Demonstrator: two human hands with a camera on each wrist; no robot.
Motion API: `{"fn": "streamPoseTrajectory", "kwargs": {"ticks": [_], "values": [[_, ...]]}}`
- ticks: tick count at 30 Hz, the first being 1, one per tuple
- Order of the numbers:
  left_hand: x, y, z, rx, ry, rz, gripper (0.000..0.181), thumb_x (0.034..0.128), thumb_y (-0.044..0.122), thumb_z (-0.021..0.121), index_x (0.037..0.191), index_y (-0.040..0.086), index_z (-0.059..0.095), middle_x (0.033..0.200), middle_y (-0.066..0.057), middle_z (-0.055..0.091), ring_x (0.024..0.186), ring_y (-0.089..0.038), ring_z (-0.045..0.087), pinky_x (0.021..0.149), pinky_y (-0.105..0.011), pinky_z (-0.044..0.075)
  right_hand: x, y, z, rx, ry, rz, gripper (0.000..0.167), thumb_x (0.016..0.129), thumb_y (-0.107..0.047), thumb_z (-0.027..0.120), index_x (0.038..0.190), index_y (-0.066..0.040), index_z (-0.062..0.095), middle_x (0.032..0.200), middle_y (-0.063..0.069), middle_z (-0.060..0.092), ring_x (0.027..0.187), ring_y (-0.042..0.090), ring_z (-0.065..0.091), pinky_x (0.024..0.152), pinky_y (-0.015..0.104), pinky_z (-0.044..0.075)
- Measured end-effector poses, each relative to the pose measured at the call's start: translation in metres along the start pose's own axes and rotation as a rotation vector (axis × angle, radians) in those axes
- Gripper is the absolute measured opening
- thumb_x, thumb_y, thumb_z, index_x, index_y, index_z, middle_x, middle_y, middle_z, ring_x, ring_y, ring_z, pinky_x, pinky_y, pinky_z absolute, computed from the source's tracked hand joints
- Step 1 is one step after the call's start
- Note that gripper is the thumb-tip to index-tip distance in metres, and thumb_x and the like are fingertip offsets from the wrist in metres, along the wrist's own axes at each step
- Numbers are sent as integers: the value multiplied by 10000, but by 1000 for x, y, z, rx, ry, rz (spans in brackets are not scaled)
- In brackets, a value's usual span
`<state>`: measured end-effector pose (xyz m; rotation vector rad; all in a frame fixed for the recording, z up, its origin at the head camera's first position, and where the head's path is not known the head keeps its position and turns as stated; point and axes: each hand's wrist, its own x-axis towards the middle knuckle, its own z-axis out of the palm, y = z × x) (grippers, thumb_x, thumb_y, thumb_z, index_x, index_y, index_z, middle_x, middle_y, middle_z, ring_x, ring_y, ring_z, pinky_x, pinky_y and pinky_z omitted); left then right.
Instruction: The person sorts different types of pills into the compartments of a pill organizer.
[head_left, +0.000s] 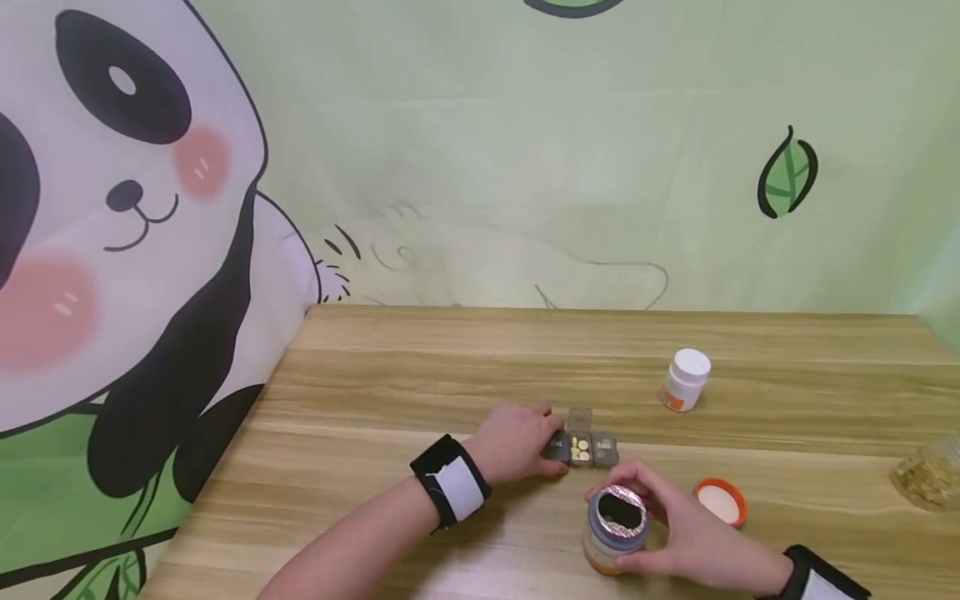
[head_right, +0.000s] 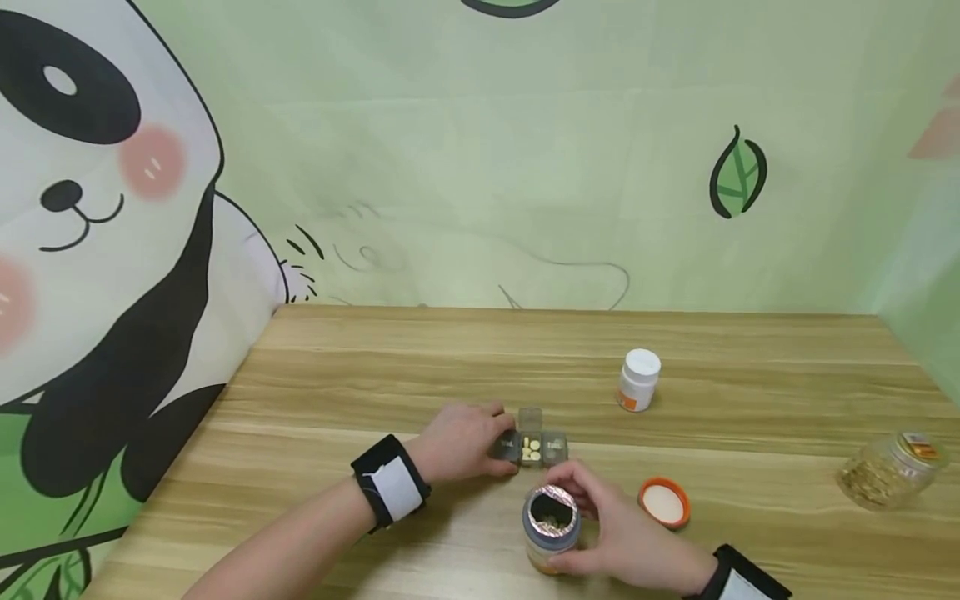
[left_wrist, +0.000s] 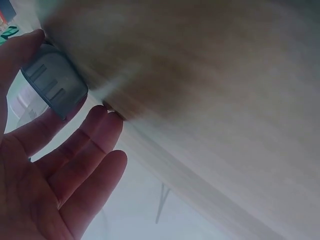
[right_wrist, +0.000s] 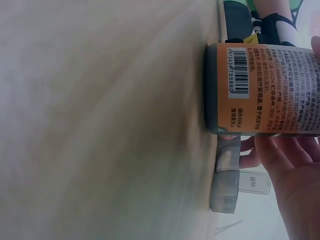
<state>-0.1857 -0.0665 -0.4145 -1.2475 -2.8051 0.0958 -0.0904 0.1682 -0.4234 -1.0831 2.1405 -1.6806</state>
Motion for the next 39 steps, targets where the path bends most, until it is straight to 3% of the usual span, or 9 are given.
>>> {"fn": "streamPoseTrajectory", "kwargs": {"ticks": [3,7,13,16,21,24,29,34,39], "values": [[0,-1,0,-51,8,-5,545,780,579,734,1068,126,640,829,67,563,635,-50,476,534,-215,385,-3,-1,1,-58,16,-6,658,797,-147,817,1327,-71,435,1261,74,555,1163,156,520,972,213,381],[-6,-8,0,-213,-15,-44,764,766,577,750,1294,75,520,962,-8,651,735,-102,577,654,-261,479,-13,-8,-4,-197,12,38,796,790,-217,825,1430,-92,369,1347,51,514,1221,99,477,983,193,362],[-30,-17,-11,-463,-59,-101,965,793,557,739,1482,49,293,1229,-149,621,959,-203,643,885,-348,486,-35,-17,-28,-485,-4,67,740,799,-292,812,1414,-150,426,1346,-2,506,1219,84,465,964,204,386],[-40,-12,-21,-521,-24,-63,959,791,562,737,1487,66,303,1350,-138,542,1130,-221,585,979,-364,428,-43,-15,-42,-711,34,27,746,721,-285,867,1352,-155,490,1300,-5,521,1150,85,506,909,177,405],[-46,11,-33,-702,-38,97,905,789,522,761,1476,108,342,1448,-47,445,1308,-155,422,1060,-312,324,-48,-7,-55,-1049,110,-5,762,598,-291,911,1256,-104,574,1249,51,560,1036,212,592,799,371,495],[-43,27,-31,-795,-112,176,882,795,481,775,1471,123,334,1438,-13,447,1290,-90,421,1043,-254,324,-50,-3,-56,-1105,115,73,724,620,-340,894,1228,-84,595,1225,81,573,1014,272,607,759,460,499],[-34,42,-23,-833,-175,240,852,792,423,799,1451,146,336,1348,77,514,1207,-2,466,984,-184,351,-53,2,-55,-1126,107,212,648,666,-401,863,1177,-87,617,1102,38,592,874,207,615,661,402,498],[-28,46,-19,-844,-188,290,792,796,388,805,1415,140,379,1273,105,545,1143,42,479,949,-139,351,-54,7,-55,-1121,95,216,547,668,-341,868,1116,-119,645,948,-85,508,718,49,495,571,278,439],[-25,48,-16,-774,-145,305,694,807,418,787,1353,165,442,1212,132,561,1078,86,472,913,-101,347,-52,11,-56,-1058,78,197,471,684,-271,863,1078,-128,647,910,-104,451,696,15,440,572,248,427]]}}
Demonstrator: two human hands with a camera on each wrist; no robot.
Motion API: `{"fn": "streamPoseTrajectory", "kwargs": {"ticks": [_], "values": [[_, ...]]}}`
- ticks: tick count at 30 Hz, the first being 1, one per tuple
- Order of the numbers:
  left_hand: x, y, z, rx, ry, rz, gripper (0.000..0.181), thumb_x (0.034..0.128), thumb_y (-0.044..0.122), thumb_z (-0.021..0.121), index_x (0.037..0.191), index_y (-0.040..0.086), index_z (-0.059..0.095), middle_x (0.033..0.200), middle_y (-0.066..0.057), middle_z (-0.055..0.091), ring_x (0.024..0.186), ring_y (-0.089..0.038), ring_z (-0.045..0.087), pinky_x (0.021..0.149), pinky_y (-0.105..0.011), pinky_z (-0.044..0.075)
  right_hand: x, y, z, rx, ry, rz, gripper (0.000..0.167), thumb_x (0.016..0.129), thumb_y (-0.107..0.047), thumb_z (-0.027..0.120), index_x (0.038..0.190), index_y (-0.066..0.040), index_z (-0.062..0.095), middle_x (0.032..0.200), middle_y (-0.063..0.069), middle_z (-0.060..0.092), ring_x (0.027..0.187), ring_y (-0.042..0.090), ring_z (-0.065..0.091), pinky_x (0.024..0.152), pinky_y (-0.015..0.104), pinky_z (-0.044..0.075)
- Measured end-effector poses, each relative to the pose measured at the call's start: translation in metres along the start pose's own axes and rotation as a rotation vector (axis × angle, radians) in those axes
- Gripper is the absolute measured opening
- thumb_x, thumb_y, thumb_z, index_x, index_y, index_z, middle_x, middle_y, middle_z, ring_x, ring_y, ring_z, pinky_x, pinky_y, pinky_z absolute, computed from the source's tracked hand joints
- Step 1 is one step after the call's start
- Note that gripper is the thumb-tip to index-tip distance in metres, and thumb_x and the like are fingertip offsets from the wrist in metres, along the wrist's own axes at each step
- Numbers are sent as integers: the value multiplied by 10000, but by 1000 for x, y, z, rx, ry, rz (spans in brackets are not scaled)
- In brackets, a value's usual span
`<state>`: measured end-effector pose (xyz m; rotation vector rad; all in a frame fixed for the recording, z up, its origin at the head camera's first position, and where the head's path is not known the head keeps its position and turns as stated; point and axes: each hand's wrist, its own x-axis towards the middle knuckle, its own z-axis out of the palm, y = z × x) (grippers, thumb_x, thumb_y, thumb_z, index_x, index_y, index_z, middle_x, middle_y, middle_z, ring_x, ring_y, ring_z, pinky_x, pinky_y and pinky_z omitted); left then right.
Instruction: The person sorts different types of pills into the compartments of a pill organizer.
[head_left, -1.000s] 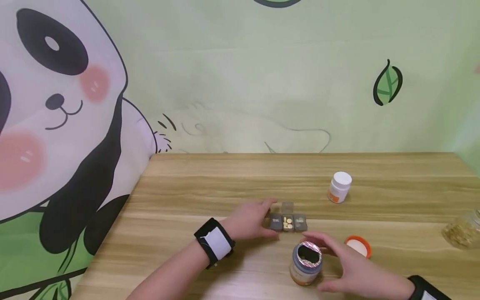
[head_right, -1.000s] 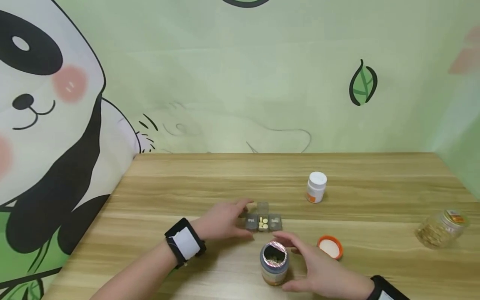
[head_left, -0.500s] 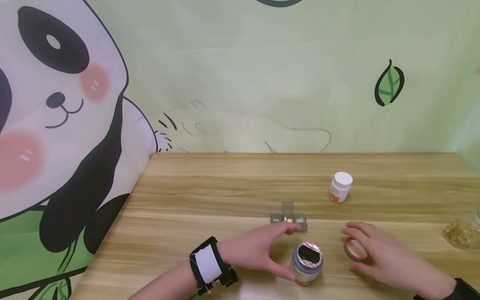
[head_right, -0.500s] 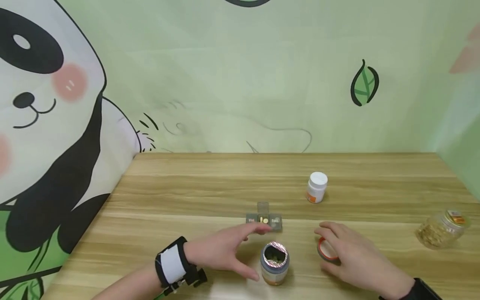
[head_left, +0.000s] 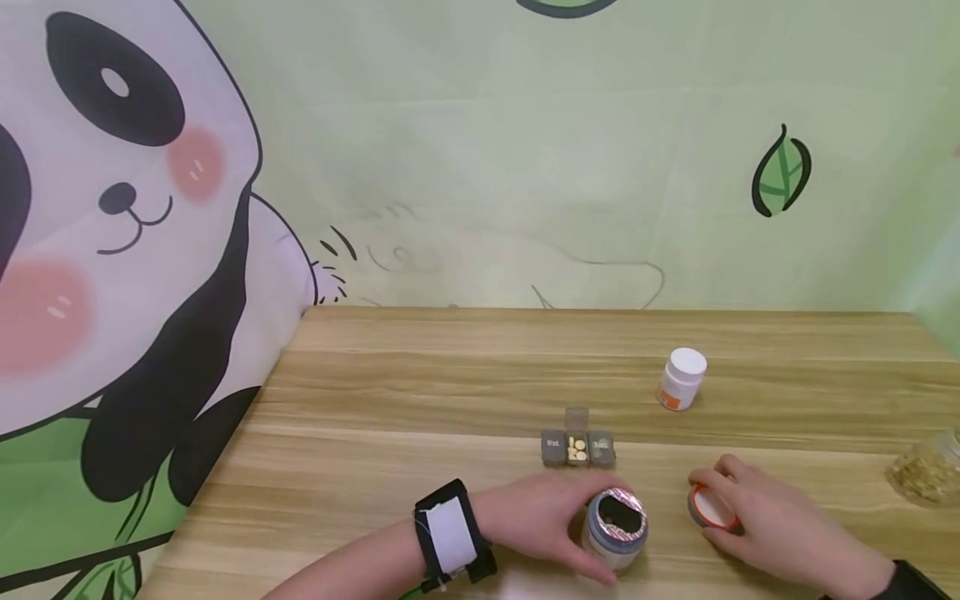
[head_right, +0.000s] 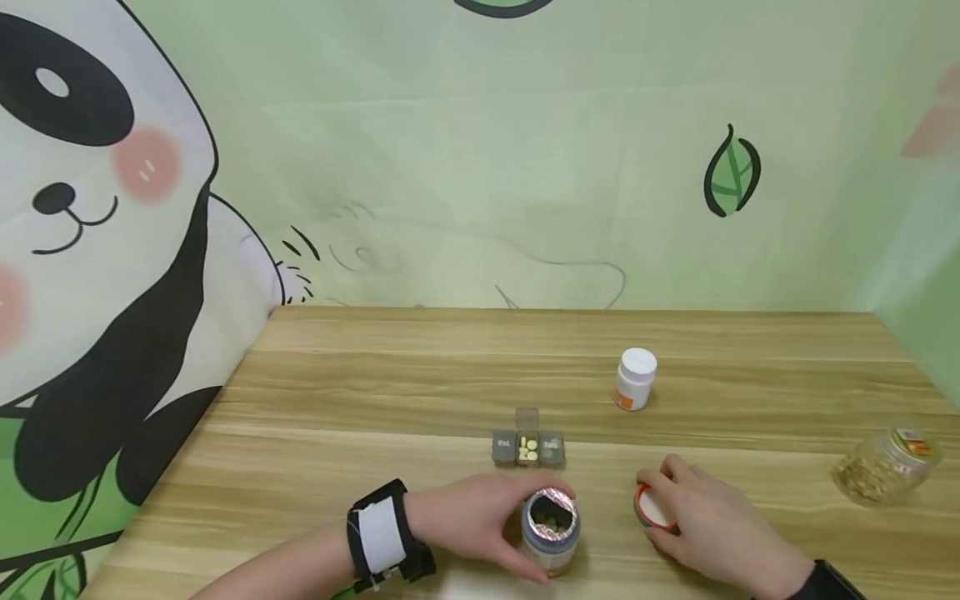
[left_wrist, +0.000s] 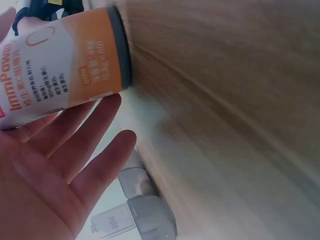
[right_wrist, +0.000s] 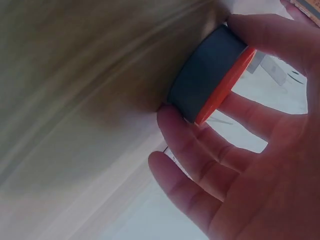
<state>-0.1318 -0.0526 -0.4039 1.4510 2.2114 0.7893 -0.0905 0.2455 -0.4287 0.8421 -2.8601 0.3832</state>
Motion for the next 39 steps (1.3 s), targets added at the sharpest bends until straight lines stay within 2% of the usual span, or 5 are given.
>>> {"fn": "streamPoseTrajectory", "kwargs": {"ticks": [7,15,21,32,39], "values": [[1,-2,3,52,7,-9,572,827,425,767,1273,164,523,1123,160,583,977,121,479,841,-69,361,5,-8,-10,297,-50,23,522,762,-227,838,1163,-90,532,1019,-66,530,854,34,553,716,261,501],[1,-6,4,67,25,22,533,815,441,772,1227,189,548,1067,195,588,907,141,478,792,-67,378,13,-36,-26,737,181,-91,617,801,85,735,1351,-32,480,1197,1,602,1054,73,578,909,140,395],[2,-7,2,53,10,18,540,819,436,769,1235,176,542,1056,190,586,887,128,489,770,-71,386,22,-58,-30,1075,208,-163,575,768,257,637,1275,69,442,1289,128,556,1177,138,539,952,203,411],[1,-8,1,-11,-20,7,639,861,409,734,1386,160,467,1159,185,599,961,112,503,810,-84,391,27,-78,0,1058,202,-253,590,706,197,742,1195,-5,482,1294,95,569,1214,132,505,995,198,347],[2,-6,1,41,-1,-4,576,847,427,743,1299,144,527,1102,162,624,910,116,509,771,-77,395,28,-78,3,1041,210,-224,571,717,171,755,1182,-29,492,1290,87,579,1195,132,519,965,203,376]]}}
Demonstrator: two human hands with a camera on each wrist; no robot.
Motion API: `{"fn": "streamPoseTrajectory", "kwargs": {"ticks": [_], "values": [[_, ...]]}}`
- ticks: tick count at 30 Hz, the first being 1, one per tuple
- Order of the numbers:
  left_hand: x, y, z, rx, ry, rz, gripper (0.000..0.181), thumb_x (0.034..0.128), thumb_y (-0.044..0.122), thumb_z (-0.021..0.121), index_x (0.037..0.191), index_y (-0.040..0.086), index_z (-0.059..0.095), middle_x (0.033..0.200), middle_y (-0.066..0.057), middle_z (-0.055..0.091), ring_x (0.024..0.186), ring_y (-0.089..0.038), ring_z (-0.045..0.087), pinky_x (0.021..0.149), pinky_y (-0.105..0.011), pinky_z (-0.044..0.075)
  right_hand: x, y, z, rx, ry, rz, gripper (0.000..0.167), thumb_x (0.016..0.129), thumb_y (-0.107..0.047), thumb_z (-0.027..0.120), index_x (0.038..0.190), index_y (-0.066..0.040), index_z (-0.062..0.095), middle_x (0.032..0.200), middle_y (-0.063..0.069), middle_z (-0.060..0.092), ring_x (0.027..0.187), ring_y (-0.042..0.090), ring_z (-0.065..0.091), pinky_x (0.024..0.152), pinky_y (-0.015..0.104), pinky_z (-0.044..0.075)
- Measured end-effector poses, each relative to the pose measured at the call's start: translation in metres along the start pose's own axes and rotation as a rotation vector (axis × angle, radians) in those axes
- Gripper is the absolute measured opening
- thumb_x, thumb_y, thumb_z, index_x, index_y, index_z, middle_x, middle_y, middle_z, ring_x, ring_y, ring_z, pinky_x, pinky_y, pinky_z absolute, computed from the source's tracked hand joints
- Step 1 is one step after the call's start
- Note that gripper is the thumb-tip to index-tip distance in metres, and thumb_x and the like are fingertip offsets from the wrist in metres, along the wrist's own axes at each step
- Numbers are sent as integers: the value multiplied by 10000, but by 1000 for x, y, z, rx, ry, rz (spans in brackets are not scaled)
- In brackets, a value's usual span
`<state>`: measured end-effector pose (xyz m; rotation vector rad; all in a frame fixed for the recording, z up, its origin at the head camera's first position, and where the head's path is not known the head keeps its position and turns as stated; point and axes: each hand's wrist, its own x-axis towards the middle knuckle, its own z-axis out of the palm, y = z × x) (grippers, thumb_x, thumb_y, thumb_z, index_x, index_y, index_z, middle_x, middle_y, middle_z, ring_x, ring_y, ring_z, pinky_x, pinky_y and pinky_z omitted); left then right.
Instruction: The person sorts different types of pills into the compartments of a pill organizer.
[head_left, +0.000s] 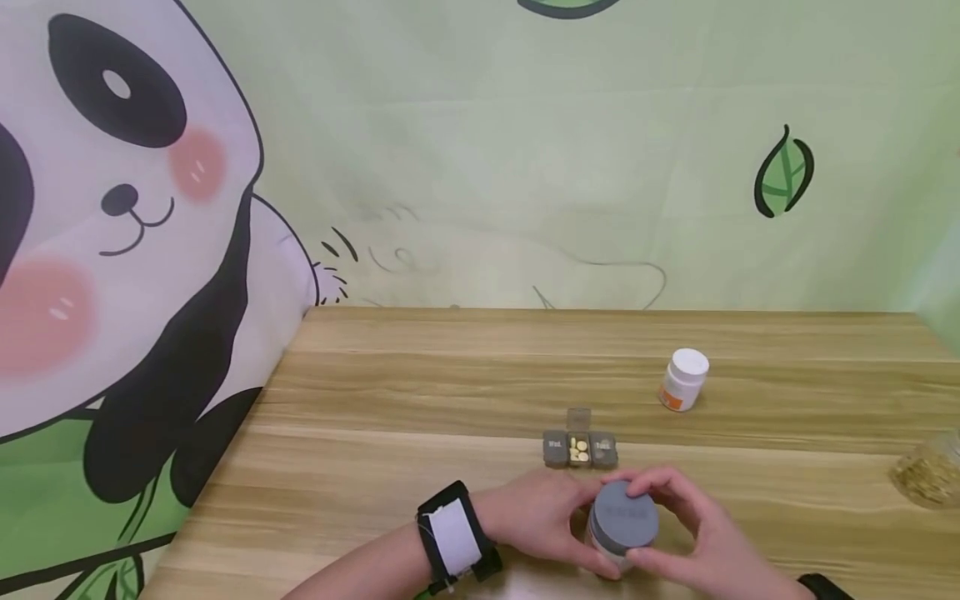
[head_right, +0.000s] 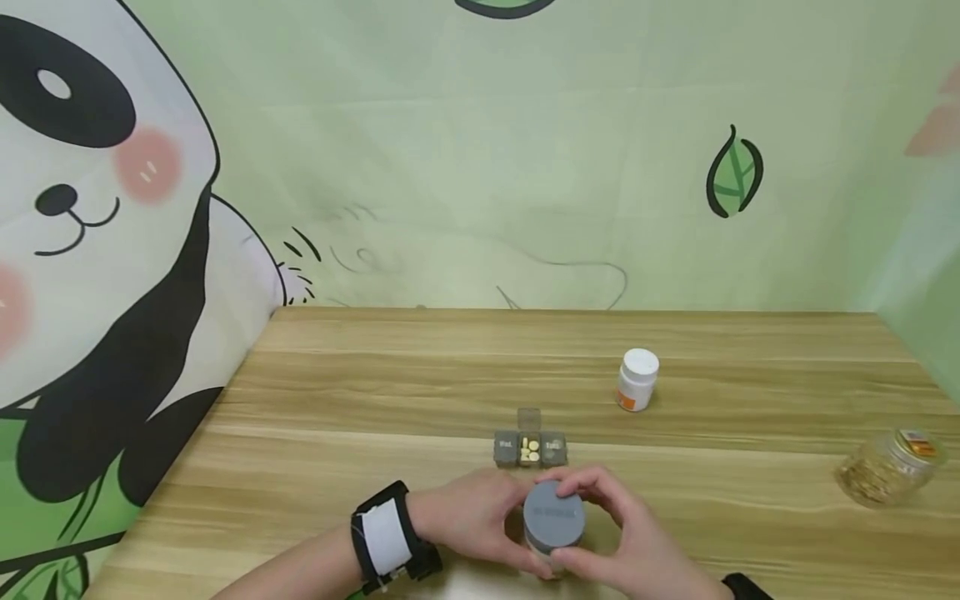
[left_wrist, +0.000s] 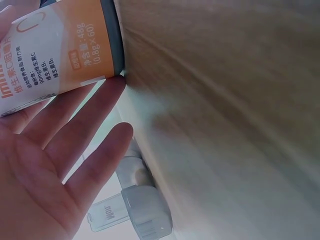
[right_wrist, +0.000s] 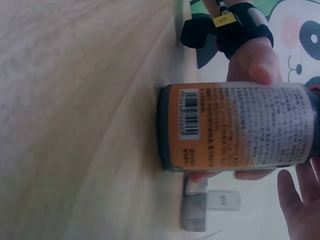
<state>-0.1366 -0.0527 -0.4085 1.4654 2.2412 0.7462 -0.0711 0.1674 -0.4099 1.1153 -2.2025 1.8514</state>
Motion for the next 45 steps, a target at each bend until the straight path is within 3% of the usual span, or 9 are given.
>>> {"fn": "streamPoseTrajectory", "kwargs": {"ticks": [9,17,20,24,28,32,38,41,45], "values": [[0,0,2,17,15,17,557,849,431,739,1280,151,522,1102,164,626,899,130,507,770,-73,393,-2,7,6,-3,69,37,540,699,175,767,1131,-34,520,1232,102,605,1166,137,535,949,209,373],[0,0,2,36,2,-2,539,851,450,730,1256,147,544,1076,163,622,877,119,508,748,-71,392,-1,7,-1,165,22,74,500,719,215,725,1112,-11,515,1261,74,596,1161,137,549,955,199,401],[1,0,2,26,-5,-6,549,853,456,726,1279,167,537,1085,173,617,878,120,508,745,-74,396,0,7,-1,107,31,75,500,703,180,764,1083,-34,520,1238,70,606,1156,137,548,959,211,393],[1,0,3,25,-1,0,505,859,450,721,1262,207,539,1043,203,616,854,133,506,736,-71,398,2,5,9,-86,91,41,550,645,51,868,1031,-68,496,1153,76,567,1090,144,525,944,214,357],[0,-1,2,62,19,20,483,865,435,716,1241,187,543,985,189,613,817,124,500,714,-70,395,7,4,18,-197,111,20,686,625,-57,912,1160,-65,484,1150,64,512,1073,137,491,949,201,334],[0,0,2,75,13,17,531,865,430,716,1277,149,533,976,159,604,792,84,493,689,-78,385,5,1,15,-166,34,87,823,700,-67,872,1383,-81,412,1300,83,503,1191,122,463,968,204,331],[0,1,3,65,28,-4,548,837,465,737,1256,166,547,1028,173,618,822,98,512,706,-78,392,1,-3,-1,-59,-90,181,674,859,41,689,1453,-121,414,1424,58,463,1296,81,400,970,245,362],[0,2,3,70,29,-19,535,831,472,740,1226,159,563,980,175,608,778,80,513,669,-83,393,1,-2,-2,-53,-77,178,614,844,26,720,1392,-109,478,1386,49,508,1268,89,442,964,251,383],[0,2,4,68,28,-23,495,839,474,731,1188,161,574,912,182,574,719,65,486,619,-90,386,3,2,6,-77,29,163,592,728,16,828,1224,-100,526,1288,55,574,1186,108,510,938,235,384]]}}
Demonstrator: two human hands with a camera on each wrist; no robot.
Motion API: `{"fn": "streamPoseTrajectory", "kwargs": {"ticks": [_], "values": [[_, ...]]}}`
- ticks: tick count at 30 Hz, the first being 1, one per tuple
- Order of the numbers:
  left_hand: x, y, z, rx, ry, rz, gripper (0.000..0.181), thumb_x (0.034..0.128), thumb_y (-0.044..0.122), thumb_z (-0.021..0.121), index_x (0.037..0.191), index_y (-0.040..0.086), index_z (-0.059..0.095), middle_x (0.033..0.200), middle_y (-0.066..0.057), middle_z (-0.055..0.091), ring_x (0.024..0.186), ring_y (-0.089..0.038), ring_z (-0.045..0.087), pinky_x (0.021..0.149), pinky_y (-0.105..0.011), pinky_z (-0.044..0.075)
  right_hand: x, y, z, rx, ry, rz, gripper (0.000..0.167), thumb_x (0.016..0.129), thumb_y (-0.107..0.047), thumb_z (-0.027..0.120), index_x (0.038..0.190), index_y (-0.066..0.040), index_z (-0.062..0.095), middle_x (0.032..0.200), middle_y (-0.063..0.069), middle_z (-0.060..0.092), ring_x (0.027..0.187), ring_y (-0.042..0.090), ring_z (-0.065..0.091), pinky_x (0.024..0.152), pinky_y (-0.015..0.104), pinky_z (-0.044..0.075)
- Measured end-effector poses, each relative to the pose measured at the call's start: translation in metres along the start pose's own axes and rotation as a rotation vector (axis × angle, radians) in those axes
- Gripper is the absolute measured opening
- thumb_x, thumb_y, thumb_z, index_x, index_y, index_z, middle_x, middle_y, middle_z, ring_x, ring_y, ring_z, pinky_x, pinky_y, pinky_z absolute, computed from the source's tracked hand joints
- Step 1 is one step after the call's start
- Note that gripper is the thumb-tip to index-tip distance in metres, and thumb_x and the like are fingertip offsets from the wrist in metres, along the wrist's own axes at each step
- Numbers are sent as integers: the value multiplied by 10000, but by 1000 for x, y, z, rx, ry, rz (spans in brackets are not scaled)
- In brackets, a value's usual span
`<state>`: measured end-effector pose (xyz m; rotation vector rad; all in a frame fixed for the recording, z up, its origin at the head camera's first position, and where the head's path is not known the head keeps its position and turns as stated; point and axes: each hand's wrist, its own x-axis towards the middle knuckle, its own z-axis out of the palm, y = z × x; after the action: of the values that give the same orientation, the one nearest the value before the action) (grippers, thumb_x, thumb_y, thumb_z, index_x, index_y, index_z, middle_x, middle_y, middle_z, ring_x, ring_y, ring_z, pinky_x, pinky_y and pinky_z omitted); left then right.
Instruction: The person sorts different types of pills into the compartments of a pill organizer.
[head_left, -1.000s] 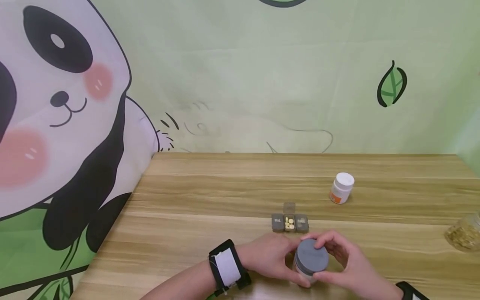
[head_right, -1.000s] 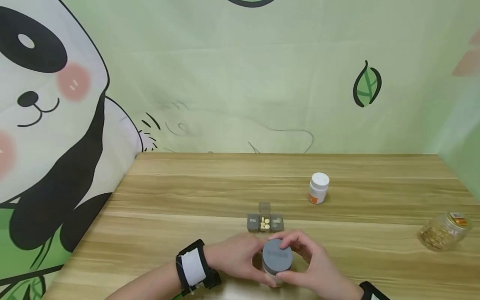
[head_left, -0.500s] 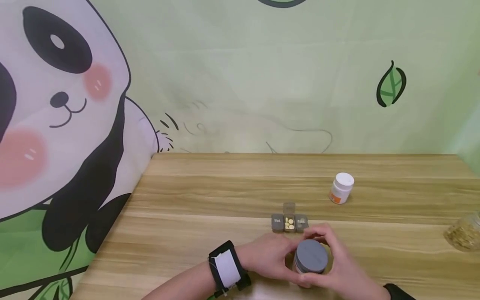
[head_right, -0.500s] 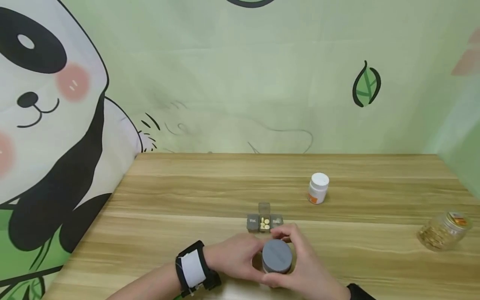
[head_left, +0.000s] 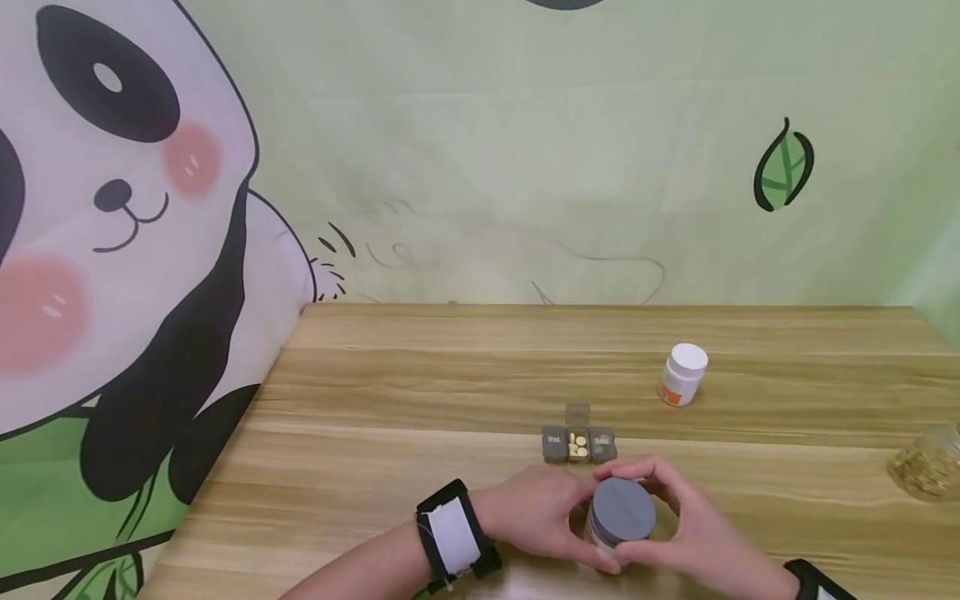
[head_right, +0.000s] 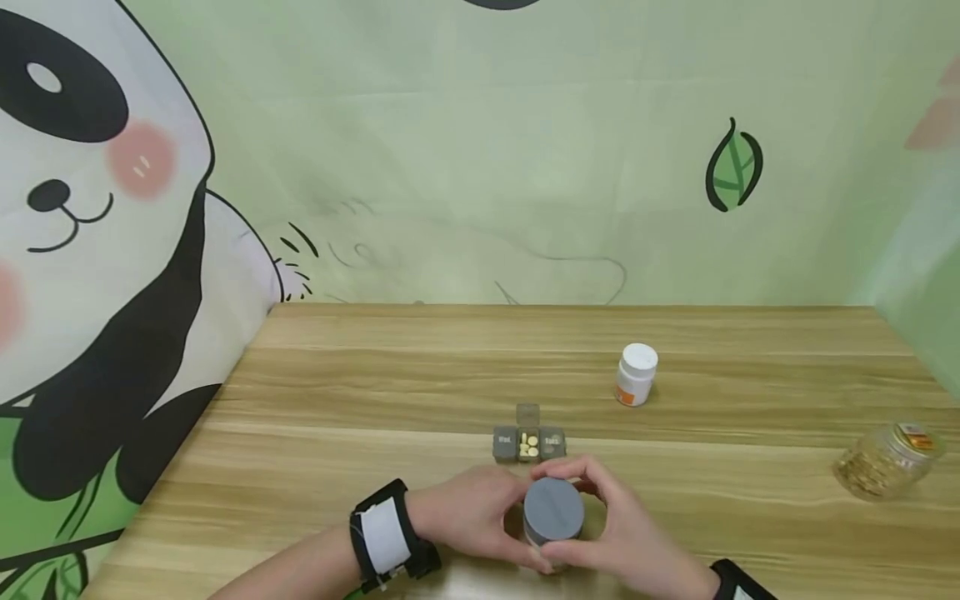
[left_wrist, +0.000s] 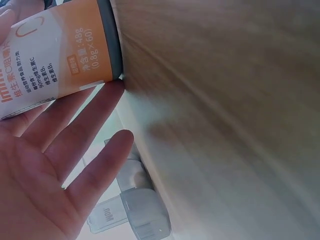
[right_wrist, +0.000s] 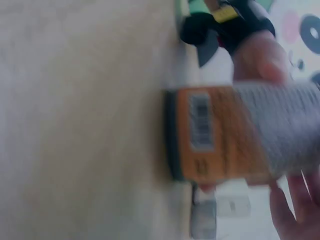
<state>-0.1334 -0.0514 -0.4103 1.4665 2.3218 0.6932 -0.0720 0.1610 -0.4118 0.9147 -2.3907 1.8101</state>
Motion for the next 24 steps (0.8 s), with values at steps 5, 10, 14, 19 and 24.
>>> {"fn": "streamPoseTrajectory", "kwargs": {"ticks": [5,10,14,19,24], "values": [[0,-1,1,3,12,21,499,846,471,725,1216,183,557,984,188,604,780,98,497,681,-77,393,-1,1,12,-21,116,-28,629,656,18,876,1138,-65,480,1243,95,552,1146,129,511,918,229,362],[1,-1,1,-10,-23,3,483,853,459,722,1215,168,592,1024,164,628,834,102,513,709,-83,394,-3,5,2,42,-64,-38,757,774,41,776,1409,-58,376,1374,119,490,1265,114,435,973,237,347],[1,0,1,-3,-28,-8,486,840,462,736,1193,153,608,967,166,620,784,89,512,674,-85,394,-1,7,-11,113,-198,-4,688,849,67,676,1458,-83,392,1435,111,464,1316,123,404,999,275,349],[1,1,-1,10,-5,2,480,840,464,733,1185,156,602,937,172,604,758,79,506,660,-82,392,4,5,-4,33,-60,21,537,751,-7,820,1194,-106,532,1296,75,570,1196,132,512,937,269,399],[0,-1,-1,-1,29,28,463,846,463,726,1183,190,564,979,192,603,796,102,507,682,-78,399,2,-4,14,-134,155,122,557,664,-161,912,1045,-125,507,1187,1,580,1081,108,538,865,300,428]]}}
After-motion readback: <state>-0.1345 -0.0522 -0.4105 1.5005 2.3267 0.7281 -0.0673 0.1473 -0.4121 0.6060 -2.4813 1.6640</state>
